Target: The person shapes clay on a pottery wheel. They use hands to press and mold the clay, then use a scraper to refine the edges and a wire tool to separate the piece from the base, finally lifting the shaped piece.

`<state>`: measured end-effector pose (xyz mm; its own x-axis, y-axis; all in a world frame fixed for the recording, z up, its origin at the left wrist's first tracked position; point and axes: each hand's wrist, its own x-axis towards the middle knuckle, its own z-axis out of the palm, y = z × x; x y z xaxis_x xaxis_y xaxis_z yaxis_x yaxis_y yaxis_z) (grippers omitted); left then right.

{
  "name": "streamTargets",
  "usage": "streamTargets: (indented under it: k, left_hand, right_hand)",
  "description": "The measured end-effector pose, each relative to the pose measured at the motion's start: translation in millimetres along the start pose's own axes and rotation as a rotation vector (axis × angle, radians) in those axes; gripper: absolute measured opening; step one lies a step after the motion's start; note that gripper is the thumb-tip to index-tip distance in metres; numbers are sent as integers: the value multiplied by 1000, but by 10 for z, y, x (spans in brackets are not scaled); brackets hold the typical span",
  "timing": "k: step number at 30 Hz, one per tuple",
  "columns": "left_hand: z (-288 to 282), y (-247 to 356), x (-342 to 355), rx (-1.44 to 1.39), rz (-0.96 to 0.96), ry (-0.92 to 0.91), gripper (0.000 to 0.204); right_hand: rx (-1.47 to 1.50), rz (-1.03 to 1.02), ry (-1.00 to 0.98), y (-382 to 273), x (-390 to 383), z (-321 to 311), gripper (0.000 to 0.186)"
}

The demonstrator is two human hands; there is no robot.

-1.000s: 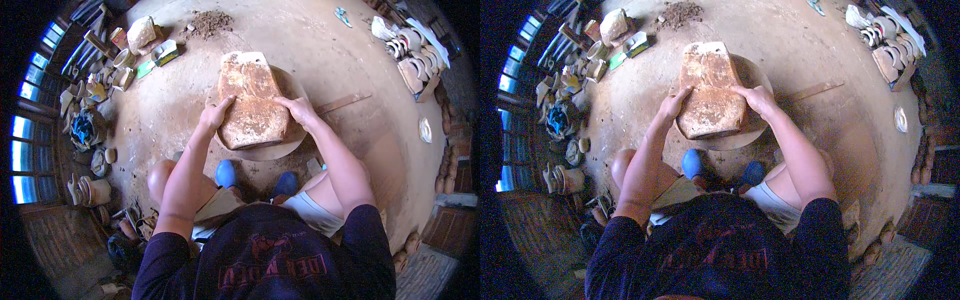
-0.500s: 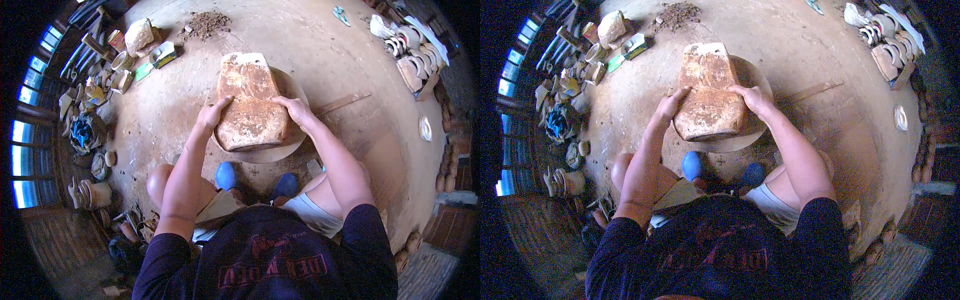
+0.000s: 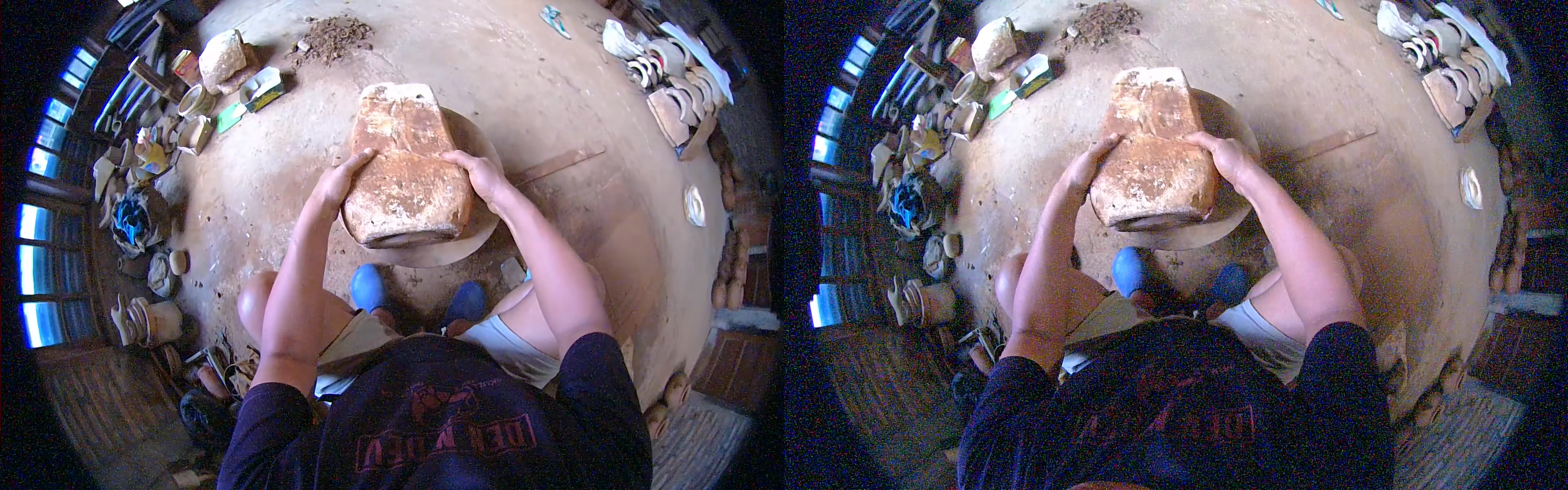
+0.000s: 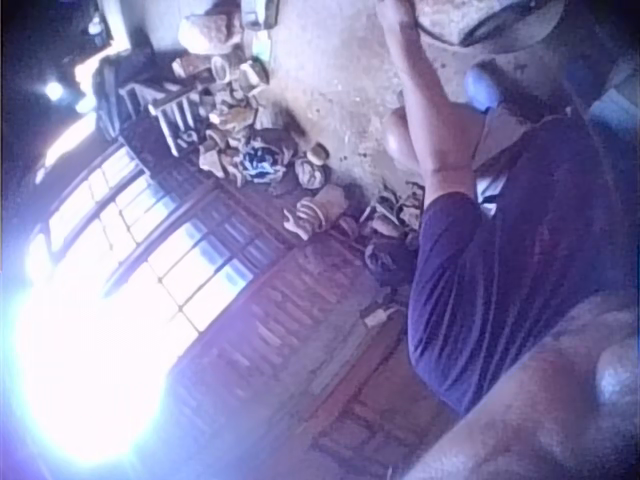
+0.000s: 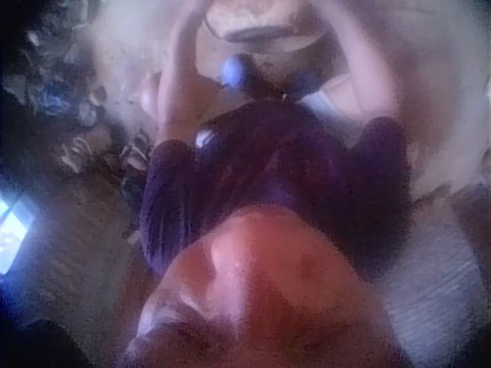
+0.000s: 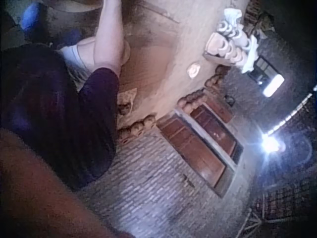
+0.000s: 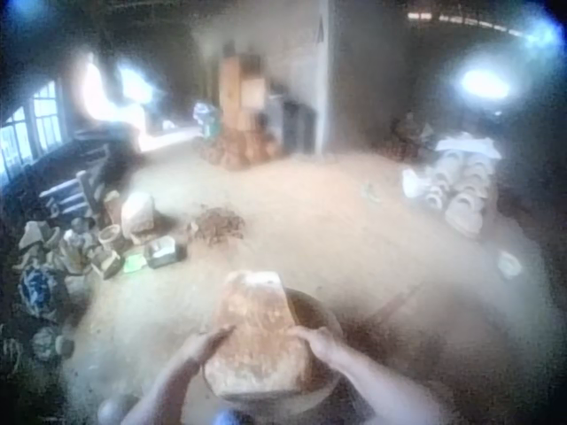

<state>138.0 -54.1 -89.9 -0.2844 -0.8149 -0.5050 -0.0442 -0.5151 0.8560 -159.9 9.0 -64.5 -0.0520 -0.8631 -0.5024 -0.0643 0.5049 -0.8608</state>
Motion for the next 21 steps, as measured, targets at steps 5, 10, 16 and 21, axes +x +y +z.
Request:
streamTargets:
  k: [5,10,16,21]
  left_hand:
    - [12,26,-58,-78,-27,-32,59]
    - [41,67,-139,-48,-5,1,57]
    - [68,55,-208,1,64,71,65]
    - [71,58,-252,-46,76,132,65]
  right_hand:
    - [-43,-58,20,30,-50,36,66]
    - [-45,-106,120,116,-62,84,65]
    - [80,-144,120,70,-101,117,56]
    - [137,-105,54,28,-113,118,47]
